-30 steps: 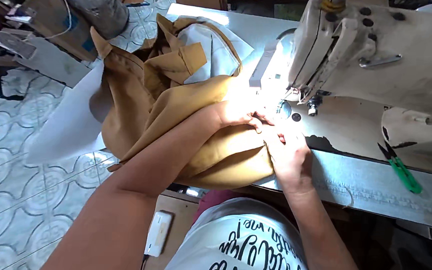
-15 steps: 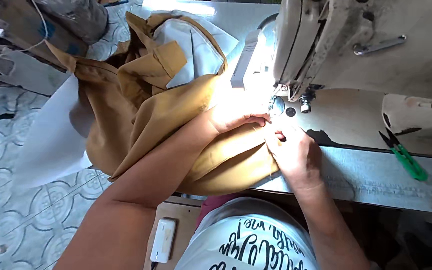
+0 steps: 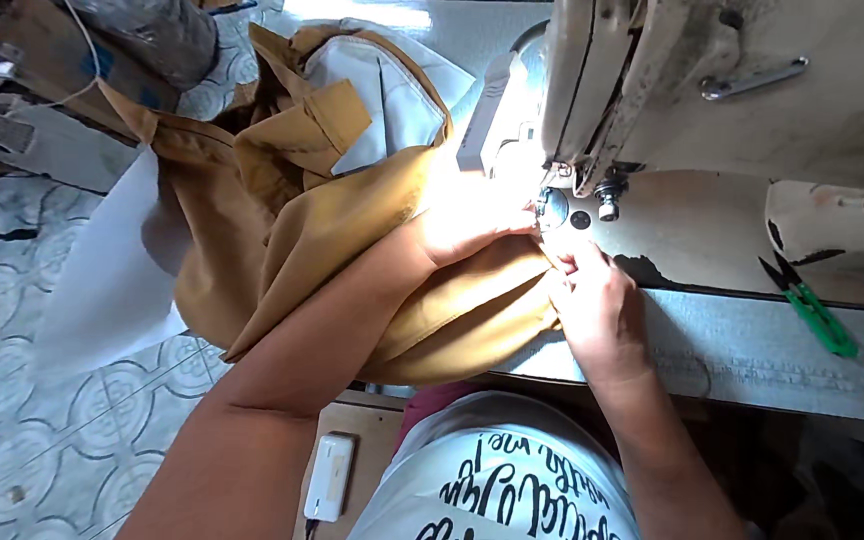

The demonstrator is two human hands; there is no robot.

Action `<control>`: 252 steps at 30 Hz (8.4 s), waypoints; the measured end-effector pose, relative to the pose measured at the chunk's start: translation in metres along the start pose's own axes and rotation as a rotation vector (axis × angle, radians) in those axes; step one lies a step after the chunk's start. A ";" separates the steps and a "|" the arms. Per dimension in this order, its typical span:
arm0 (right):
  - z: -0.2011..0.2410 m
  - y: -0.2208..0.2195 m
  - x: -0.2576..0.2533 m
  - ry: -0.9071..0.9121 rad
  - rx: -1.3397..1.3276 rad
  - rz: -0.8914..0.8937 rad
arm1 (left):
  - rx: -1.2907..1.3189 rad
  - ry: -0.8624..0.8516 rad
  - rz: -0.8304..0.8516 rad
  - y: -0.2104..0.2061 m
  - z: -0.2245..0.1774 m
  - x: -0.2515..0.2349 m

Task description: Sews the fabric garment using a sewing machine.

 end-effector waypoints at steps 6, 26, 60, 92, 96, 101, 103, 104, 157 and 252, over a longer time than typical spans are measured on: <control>-0.002 0.001 0.024 0.133 -0.026 -0.114 | -0.161 -0.077 -0.081 0.002 -0.005 0.004; 0.008 -0.005 0.028 0.262 0.130 -0.043 | -0.122 0.061 0.073 0.007 -0.002 -0.004; 0.004 -0.015 0.037 0.394 0.328 -0.034 | -0.360 0.320 0.352 0.016 -0.060 -0.005; 0.012 -0.034 -0.009 0.251 0.135 -0.095 | -0.164 0.118 0.054 0.002 0.005 -0.008; 0.012 -0.036 -0.009 0.234 0.151 -0.094 | -0.123 0.116 0.067 0.001 0.007 -0.008; 0.014 -0.037 -0.009 0.224 0.173 -0.116 | -0.130 0.098 0.062 0.000 0.009 -0.008; 0.014 -0.038 -0.008 0.199 0.192 -0.122 | -0.135 0.117 0.110 0.000 0.009 -0.009; 0.014 -0.038 -0.008 0.195 0.192 -0.125 | -0.140 0.121 0.128 0.000 0.009 -0.010; -0.011 -0.012 -0.020 0.134 -0.097 -0.064 | -0.008 0.199 0.053 0.027 -0.034 0.028; 0.016 -0.014 0.027 0.259 0.290 -0.012 | -0.169 0.065 0.152 0.018 -0.073 0.040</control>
Point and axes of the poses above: each hand's wrist, its own x-axis away from the middle knuckle, its own y-axis out of the back of the hand, z = x × y, the point moved 5 cm from there along -x, towards the middle knuckle, and after that the axes turned 10 degrees about -x, right-handed, at the moved point
